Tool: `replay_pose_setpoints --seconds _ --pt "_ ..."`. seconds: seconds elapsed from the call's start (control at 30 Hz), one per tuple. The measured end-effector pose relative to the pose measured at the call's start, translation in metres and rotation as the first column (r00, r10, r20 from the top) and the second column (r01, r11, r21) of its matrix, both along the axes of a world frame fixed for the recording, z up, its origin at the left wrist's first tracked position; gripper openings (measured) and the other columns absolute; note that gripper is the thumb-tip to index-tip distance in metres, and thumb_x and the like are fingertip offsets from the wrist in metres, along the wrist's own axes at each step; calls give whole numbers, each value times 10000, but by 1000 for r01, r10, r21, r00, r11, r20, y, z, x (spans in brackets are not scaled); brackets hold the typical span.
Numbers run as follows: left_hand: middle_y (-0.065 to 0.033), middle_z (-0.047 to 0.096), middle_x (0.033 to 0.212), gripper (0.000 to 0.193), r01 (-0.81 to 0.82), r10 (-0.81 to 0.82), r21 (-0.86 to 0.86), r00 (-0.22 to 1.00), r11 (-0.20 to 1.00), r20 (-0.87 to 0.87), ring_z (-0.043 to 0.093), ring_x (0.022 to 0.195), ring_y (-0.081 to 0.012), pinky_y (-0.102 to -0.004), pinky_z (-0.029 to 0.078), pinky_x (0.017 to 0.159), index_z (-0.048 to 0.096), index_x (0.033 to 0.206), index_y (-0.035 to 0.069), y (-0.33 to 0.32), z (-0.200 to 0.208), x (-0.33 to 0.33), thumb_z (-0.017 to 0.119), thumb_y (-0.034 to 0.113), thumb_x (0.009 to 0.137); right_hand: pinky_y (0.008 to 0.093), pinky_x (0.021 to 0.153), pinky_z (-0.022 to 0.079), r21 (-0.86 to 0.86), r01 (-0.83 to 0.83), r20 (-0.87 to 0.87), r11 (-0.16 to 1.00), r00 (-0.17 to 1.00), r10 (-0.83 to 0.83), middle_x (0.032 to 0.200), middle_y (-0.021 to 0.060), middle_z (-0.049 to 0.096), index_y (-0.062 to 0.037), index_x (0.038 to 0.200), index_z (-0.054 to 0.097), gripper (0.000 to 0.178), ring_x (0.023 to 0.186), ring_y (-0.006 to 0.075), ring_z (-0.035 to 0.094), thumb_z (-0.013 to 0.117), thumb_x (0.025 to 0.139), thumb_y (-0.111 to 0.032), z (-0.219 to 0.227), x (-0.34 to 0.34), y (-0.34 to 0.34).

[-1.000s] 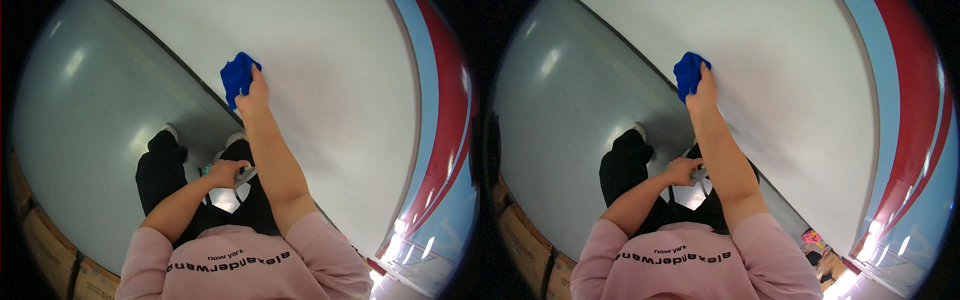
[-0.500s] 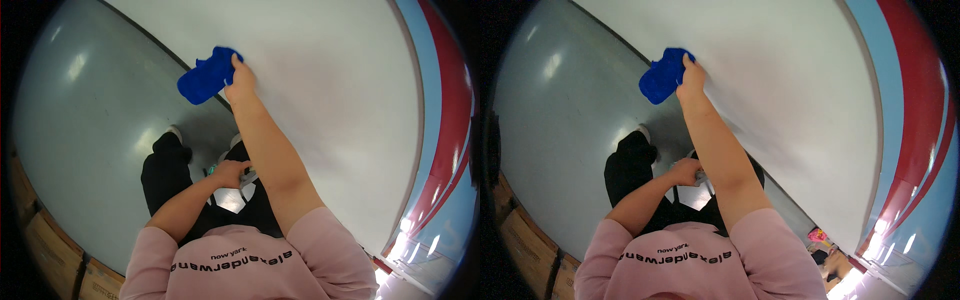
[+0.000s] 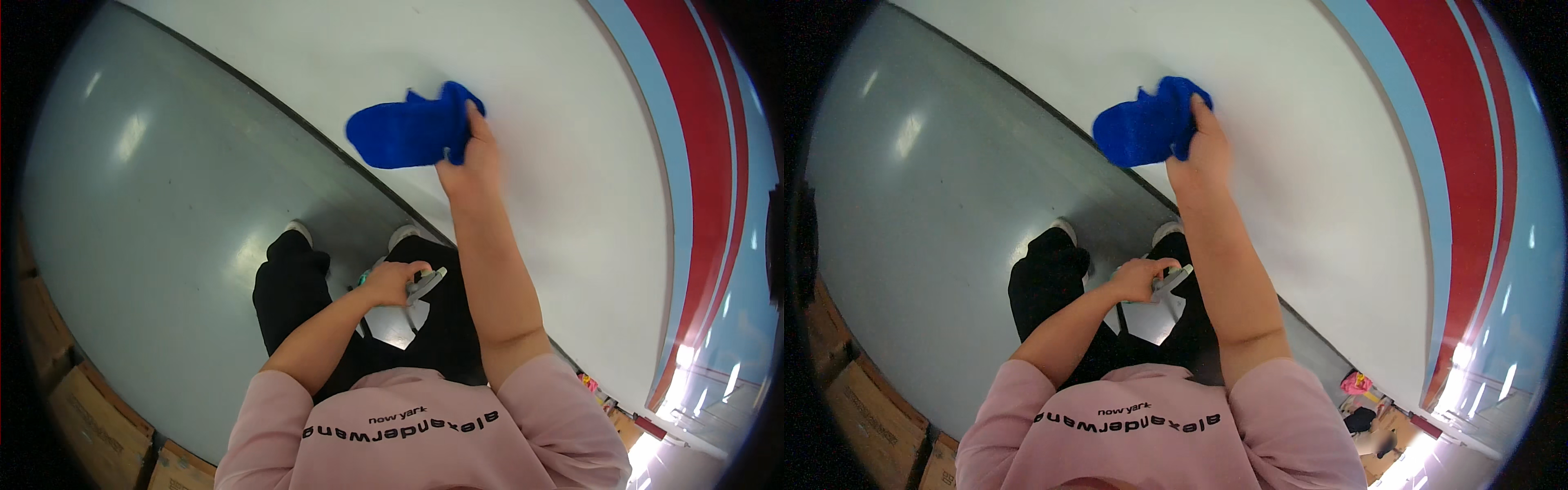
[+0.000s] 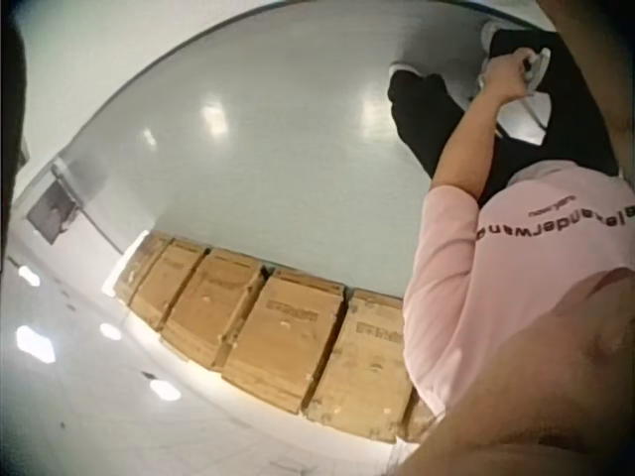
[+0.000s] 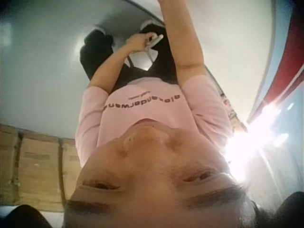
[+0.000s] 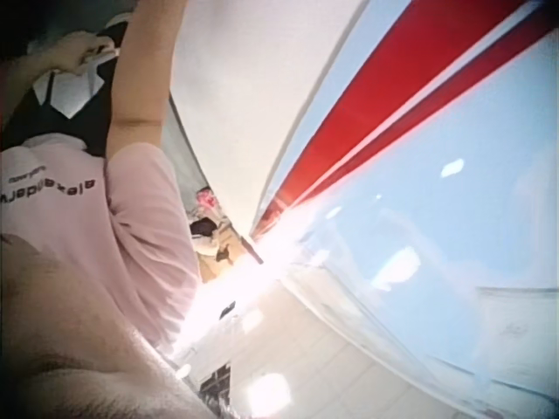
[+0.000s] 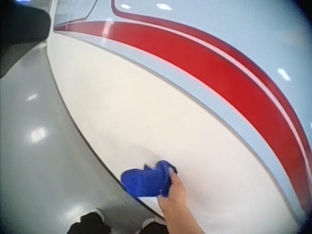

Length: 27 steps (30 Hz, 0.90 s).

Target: Wipe down a white wall surface using a cleaning spray and a blue cloth.

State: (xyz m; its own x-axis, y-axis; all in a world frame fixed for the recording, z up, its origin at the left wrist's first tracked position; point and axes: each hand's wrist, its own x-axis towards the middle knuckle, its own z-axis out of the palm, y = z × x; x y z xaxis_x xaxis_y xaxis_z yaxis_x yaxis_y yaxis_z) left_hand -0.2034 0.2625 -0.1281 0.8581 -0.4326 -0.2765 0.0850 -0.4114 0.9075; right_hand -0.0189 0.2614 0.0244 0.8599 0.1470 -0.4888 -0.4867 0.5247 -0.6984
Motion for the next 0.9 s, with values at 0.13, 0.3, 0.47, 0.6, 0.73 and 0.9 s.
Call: replay_pose_setpoints --seconds 0.13,0.3,0.47,0.6,0.73,0.9 --pt "-65 601 835 710 0 0 22 1000 1000 10 590 776 -274 -383 447 679 421 1166 229 0 -2 -5 705 154 518 336 838 406 -86 -70 -47 994 997 67 1000 49 579 -73 1000 571 201 922 181 526 542 839 -190 -75 12 10" --pt "-77 608 871 750 75 -74 59 997 995 -9 593 802 -278 -385 449 701 413 1195 214 0 -1 2 702 140 507 380 810 438 -231 155 -337 961 913 -228 1089 148 533 30 1100 500 348 932 262 528 561 802 -137 -188 1 -32" --pt "-100 610 891 762 222 -224 149 975 964 -1 585 834 -300 -392 457 699 409 1214 206 -6 9 5 681 107 510 380 812 440 -316 0 -388 949 913 -129 1094 165 526 41 1124 477 386 951 258 526 565 799 -148 -224 3 -75" --pt "-110 606 902 759 210 -201 123 976 970 -77 580 851 -303 -394 458 713 408 1210 199 6 10 -4 689 113 511 372 798 442 -267 -109 -358 958 934 6 1069 133 538 -3 1126 487 380 915 246 534 571 801 -180 -157 -7 1" --pt "-88 613 922 692 246 -241 159 969 956 -52 586 860 -284 -385 459 728 432 1174 209 -3 18 10 684 188 530 345 756 450 -284 -13 -280 959 957 -71 1012 111 555 -9 1076 512 319 870 226 540 558 806 -174 -119 12 15" --pt "-105 606 889 785 168 -164 107 985 980 -50 590 810 -302 -386 460 690 400 1213 217 3 18 14 719 172 498 346 727 458 -183 -51 -175 982 984 18 910 111 582 11 1012 534 270 803 213 554 553 795 -150 -133 -12 -43"
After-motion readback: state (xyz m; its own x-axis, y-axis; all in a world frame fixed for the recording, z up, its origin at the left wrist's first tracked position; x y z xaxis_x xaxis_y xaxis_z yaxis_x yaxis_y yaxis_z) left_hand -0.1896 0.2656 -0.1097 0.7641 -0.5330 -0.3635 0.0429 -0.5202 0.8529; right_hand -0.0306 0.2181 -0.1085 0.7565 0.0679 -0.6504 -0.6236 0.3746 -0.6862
